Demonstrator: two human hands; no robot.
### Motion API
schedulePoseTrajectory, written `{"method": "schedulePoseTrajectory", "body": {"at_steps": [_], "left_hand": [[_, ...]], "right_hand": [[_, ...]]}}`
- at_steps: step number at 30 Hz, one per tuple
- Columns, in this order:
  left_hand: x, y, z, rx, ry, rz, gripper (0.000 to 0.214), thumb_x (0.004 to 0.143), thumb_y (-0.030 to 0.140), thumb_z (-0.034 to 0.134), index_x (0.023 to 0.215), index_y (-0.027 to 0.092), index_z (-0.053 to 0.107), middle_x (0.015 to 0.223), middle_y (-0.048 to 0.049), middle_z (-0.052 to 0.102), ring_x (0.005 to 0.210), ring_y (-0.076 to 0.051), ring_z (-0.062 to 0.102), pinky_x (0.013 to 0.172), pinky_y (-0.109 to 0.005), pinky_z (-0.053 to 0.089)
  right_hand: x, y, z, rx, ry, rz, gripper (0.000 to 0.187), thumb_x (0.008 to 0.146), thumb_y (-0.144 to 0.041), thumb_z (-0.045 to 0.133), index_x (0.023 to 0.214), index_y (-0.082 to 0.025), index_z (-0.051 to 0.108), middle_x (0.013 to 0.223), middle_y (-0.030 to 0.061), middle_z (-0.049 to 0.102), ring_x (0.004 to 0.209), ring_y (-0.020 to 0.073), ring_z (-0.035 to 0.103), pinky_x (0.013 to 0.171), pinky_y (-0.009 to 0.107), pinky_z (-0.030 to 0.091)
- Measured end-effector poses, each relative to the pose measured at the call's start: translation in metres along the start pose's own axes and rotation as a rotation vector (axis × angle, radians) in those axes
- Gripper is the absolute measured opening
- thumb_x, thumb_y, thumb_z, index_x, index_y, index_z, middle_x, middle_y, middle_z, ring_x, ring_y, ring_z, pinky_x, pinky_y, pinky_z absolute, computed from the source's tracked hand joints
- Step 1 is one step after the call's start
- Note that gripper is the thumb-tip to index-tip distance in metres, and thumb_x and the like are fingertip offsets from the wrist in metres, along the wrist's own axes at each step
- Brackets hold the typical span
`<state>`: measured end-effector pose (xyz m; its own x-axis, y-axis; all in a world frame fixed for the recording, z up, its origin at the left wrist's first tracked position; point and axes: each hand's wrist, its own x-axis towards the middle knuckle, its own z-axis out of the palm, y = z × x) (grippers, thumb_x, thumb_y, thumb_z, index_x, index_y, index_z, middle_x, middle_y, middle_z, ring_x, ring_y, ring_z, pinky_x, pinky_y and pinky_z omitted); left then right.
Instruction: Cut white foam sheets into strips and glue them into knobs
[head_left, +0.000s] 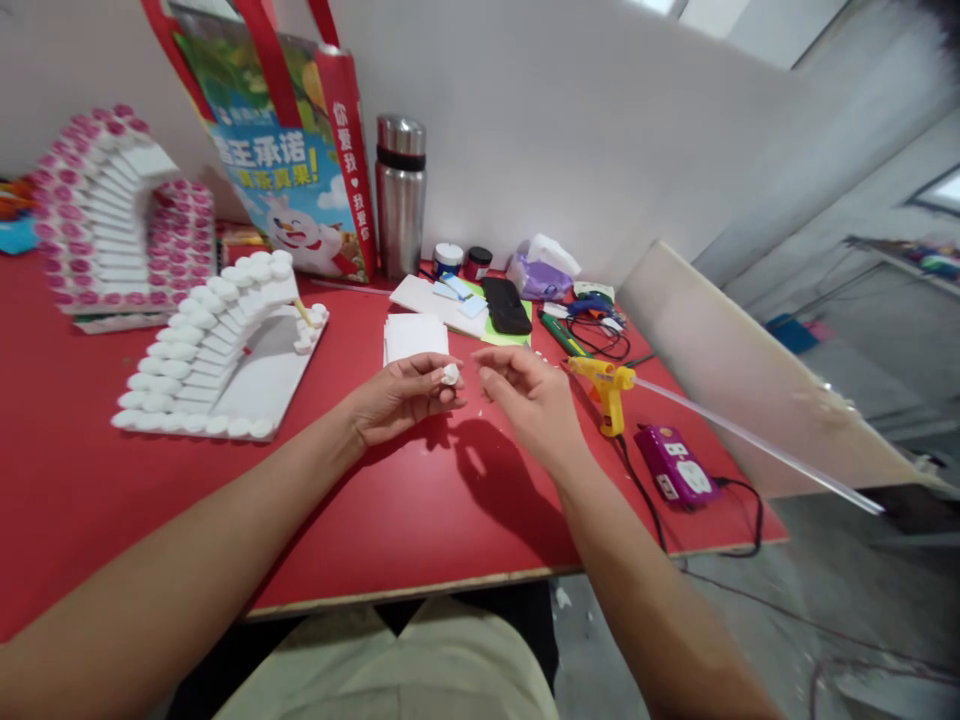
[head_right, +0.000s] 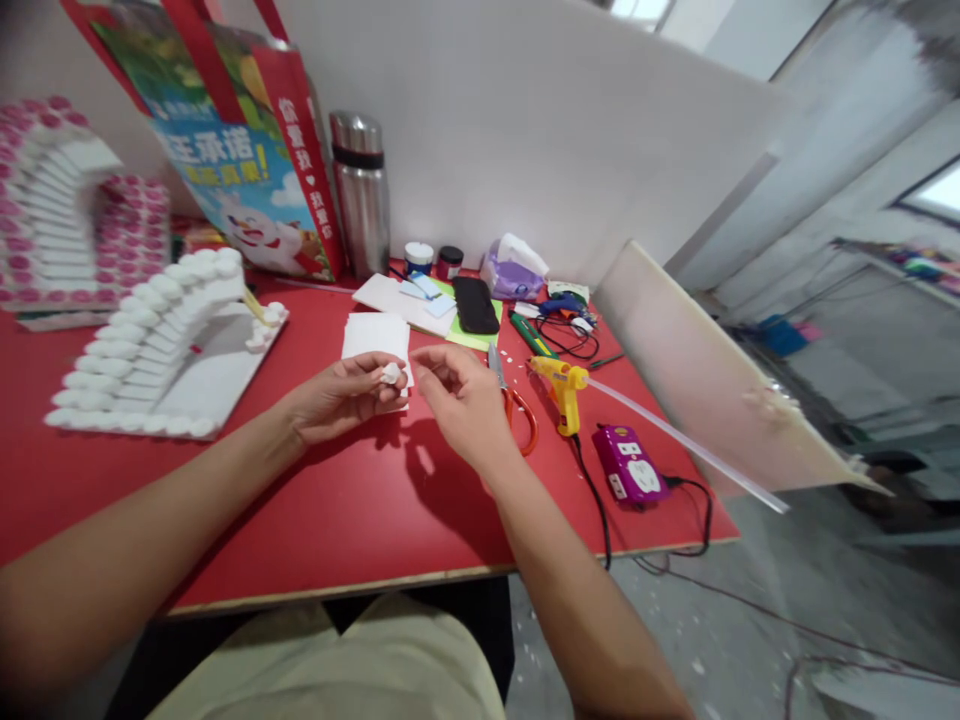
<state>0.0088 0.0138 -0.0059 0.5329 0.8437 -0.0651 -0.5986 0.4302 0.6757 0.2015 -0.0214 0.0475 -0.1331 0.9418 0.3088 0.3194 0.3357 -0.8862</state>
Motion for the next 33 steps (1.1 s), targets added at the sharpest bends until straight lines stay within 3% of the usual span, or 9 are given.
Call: {"method": "schedulePoseTrajectory", "body": {"at_steps": [4,9,23,33], "left_hand": [[0.0,0.002,0.001,0.01,-0.025,0.011,0.04,0.066,0.018,0.097,0.099,0.01,0.075,0.081,-0.0053,0.075,0.065,-0.01,0.069,0.083,-0.033,0.065],[0.0,0.0,0.003,0.059,-0.021,-0.009,0.033,0.068,0.019,0.096,0.09,0.01,0.072,0.083,-0.0056,0.075,0.065,-0.009,0.068,0.083,-0.031,0.065],[0.002,-0.005,-0.002,0.085,0.018,-0.034,0.032,0.07,0.017,0.095,0.091,0.01,0.071,0.078,-0.0046,0.074,0.066,-0.012,0.071,0.082,-0.03,0.064],[0.002,-0.004,-0.001,0.063,0.028,-0.031,0.028,0.072,0.014,0.092,0.092,0.01,0.073,0.078,-0.0044,0.074,0.066,-0.011,0.071,0.085,-0.031,0.065]], "right_hand": [[0.011,0.021,0.006,0.198,-0.05,0.116,0.02,0.088,-0.034,0.068,0.099,-0.019,0.074,0.068,-0.0023,0.064,0.062,0.0126,0.058,0.065,0.029,0.05],[0.003,0.036,0.01,0.222,-0.077,0.139,0.023,0.087,-0.037,0.07,0.102,-0.02,0.077,0.075,-0.0009,0.068,0.058,0.0106,0.054,0.061,0.028,0.048],[0.0,0.034,0.013,0.248,-0.09,0.118,0.021,0.083,-0.039,0.075,0.093,-0.021,0.069,0.076,-0.0006,0.07,0.06,0.011,0.057,0.06,0.027,0.05],[0.0,0.034,0.01,0.123,-0.084,0.061,0.015,0.088,-0.036,0.069,0.094,-0.022,0.073,0.084,0.0011,0.069,0.065,0.0121,0.059,0.063,0.028,0.049]]}}
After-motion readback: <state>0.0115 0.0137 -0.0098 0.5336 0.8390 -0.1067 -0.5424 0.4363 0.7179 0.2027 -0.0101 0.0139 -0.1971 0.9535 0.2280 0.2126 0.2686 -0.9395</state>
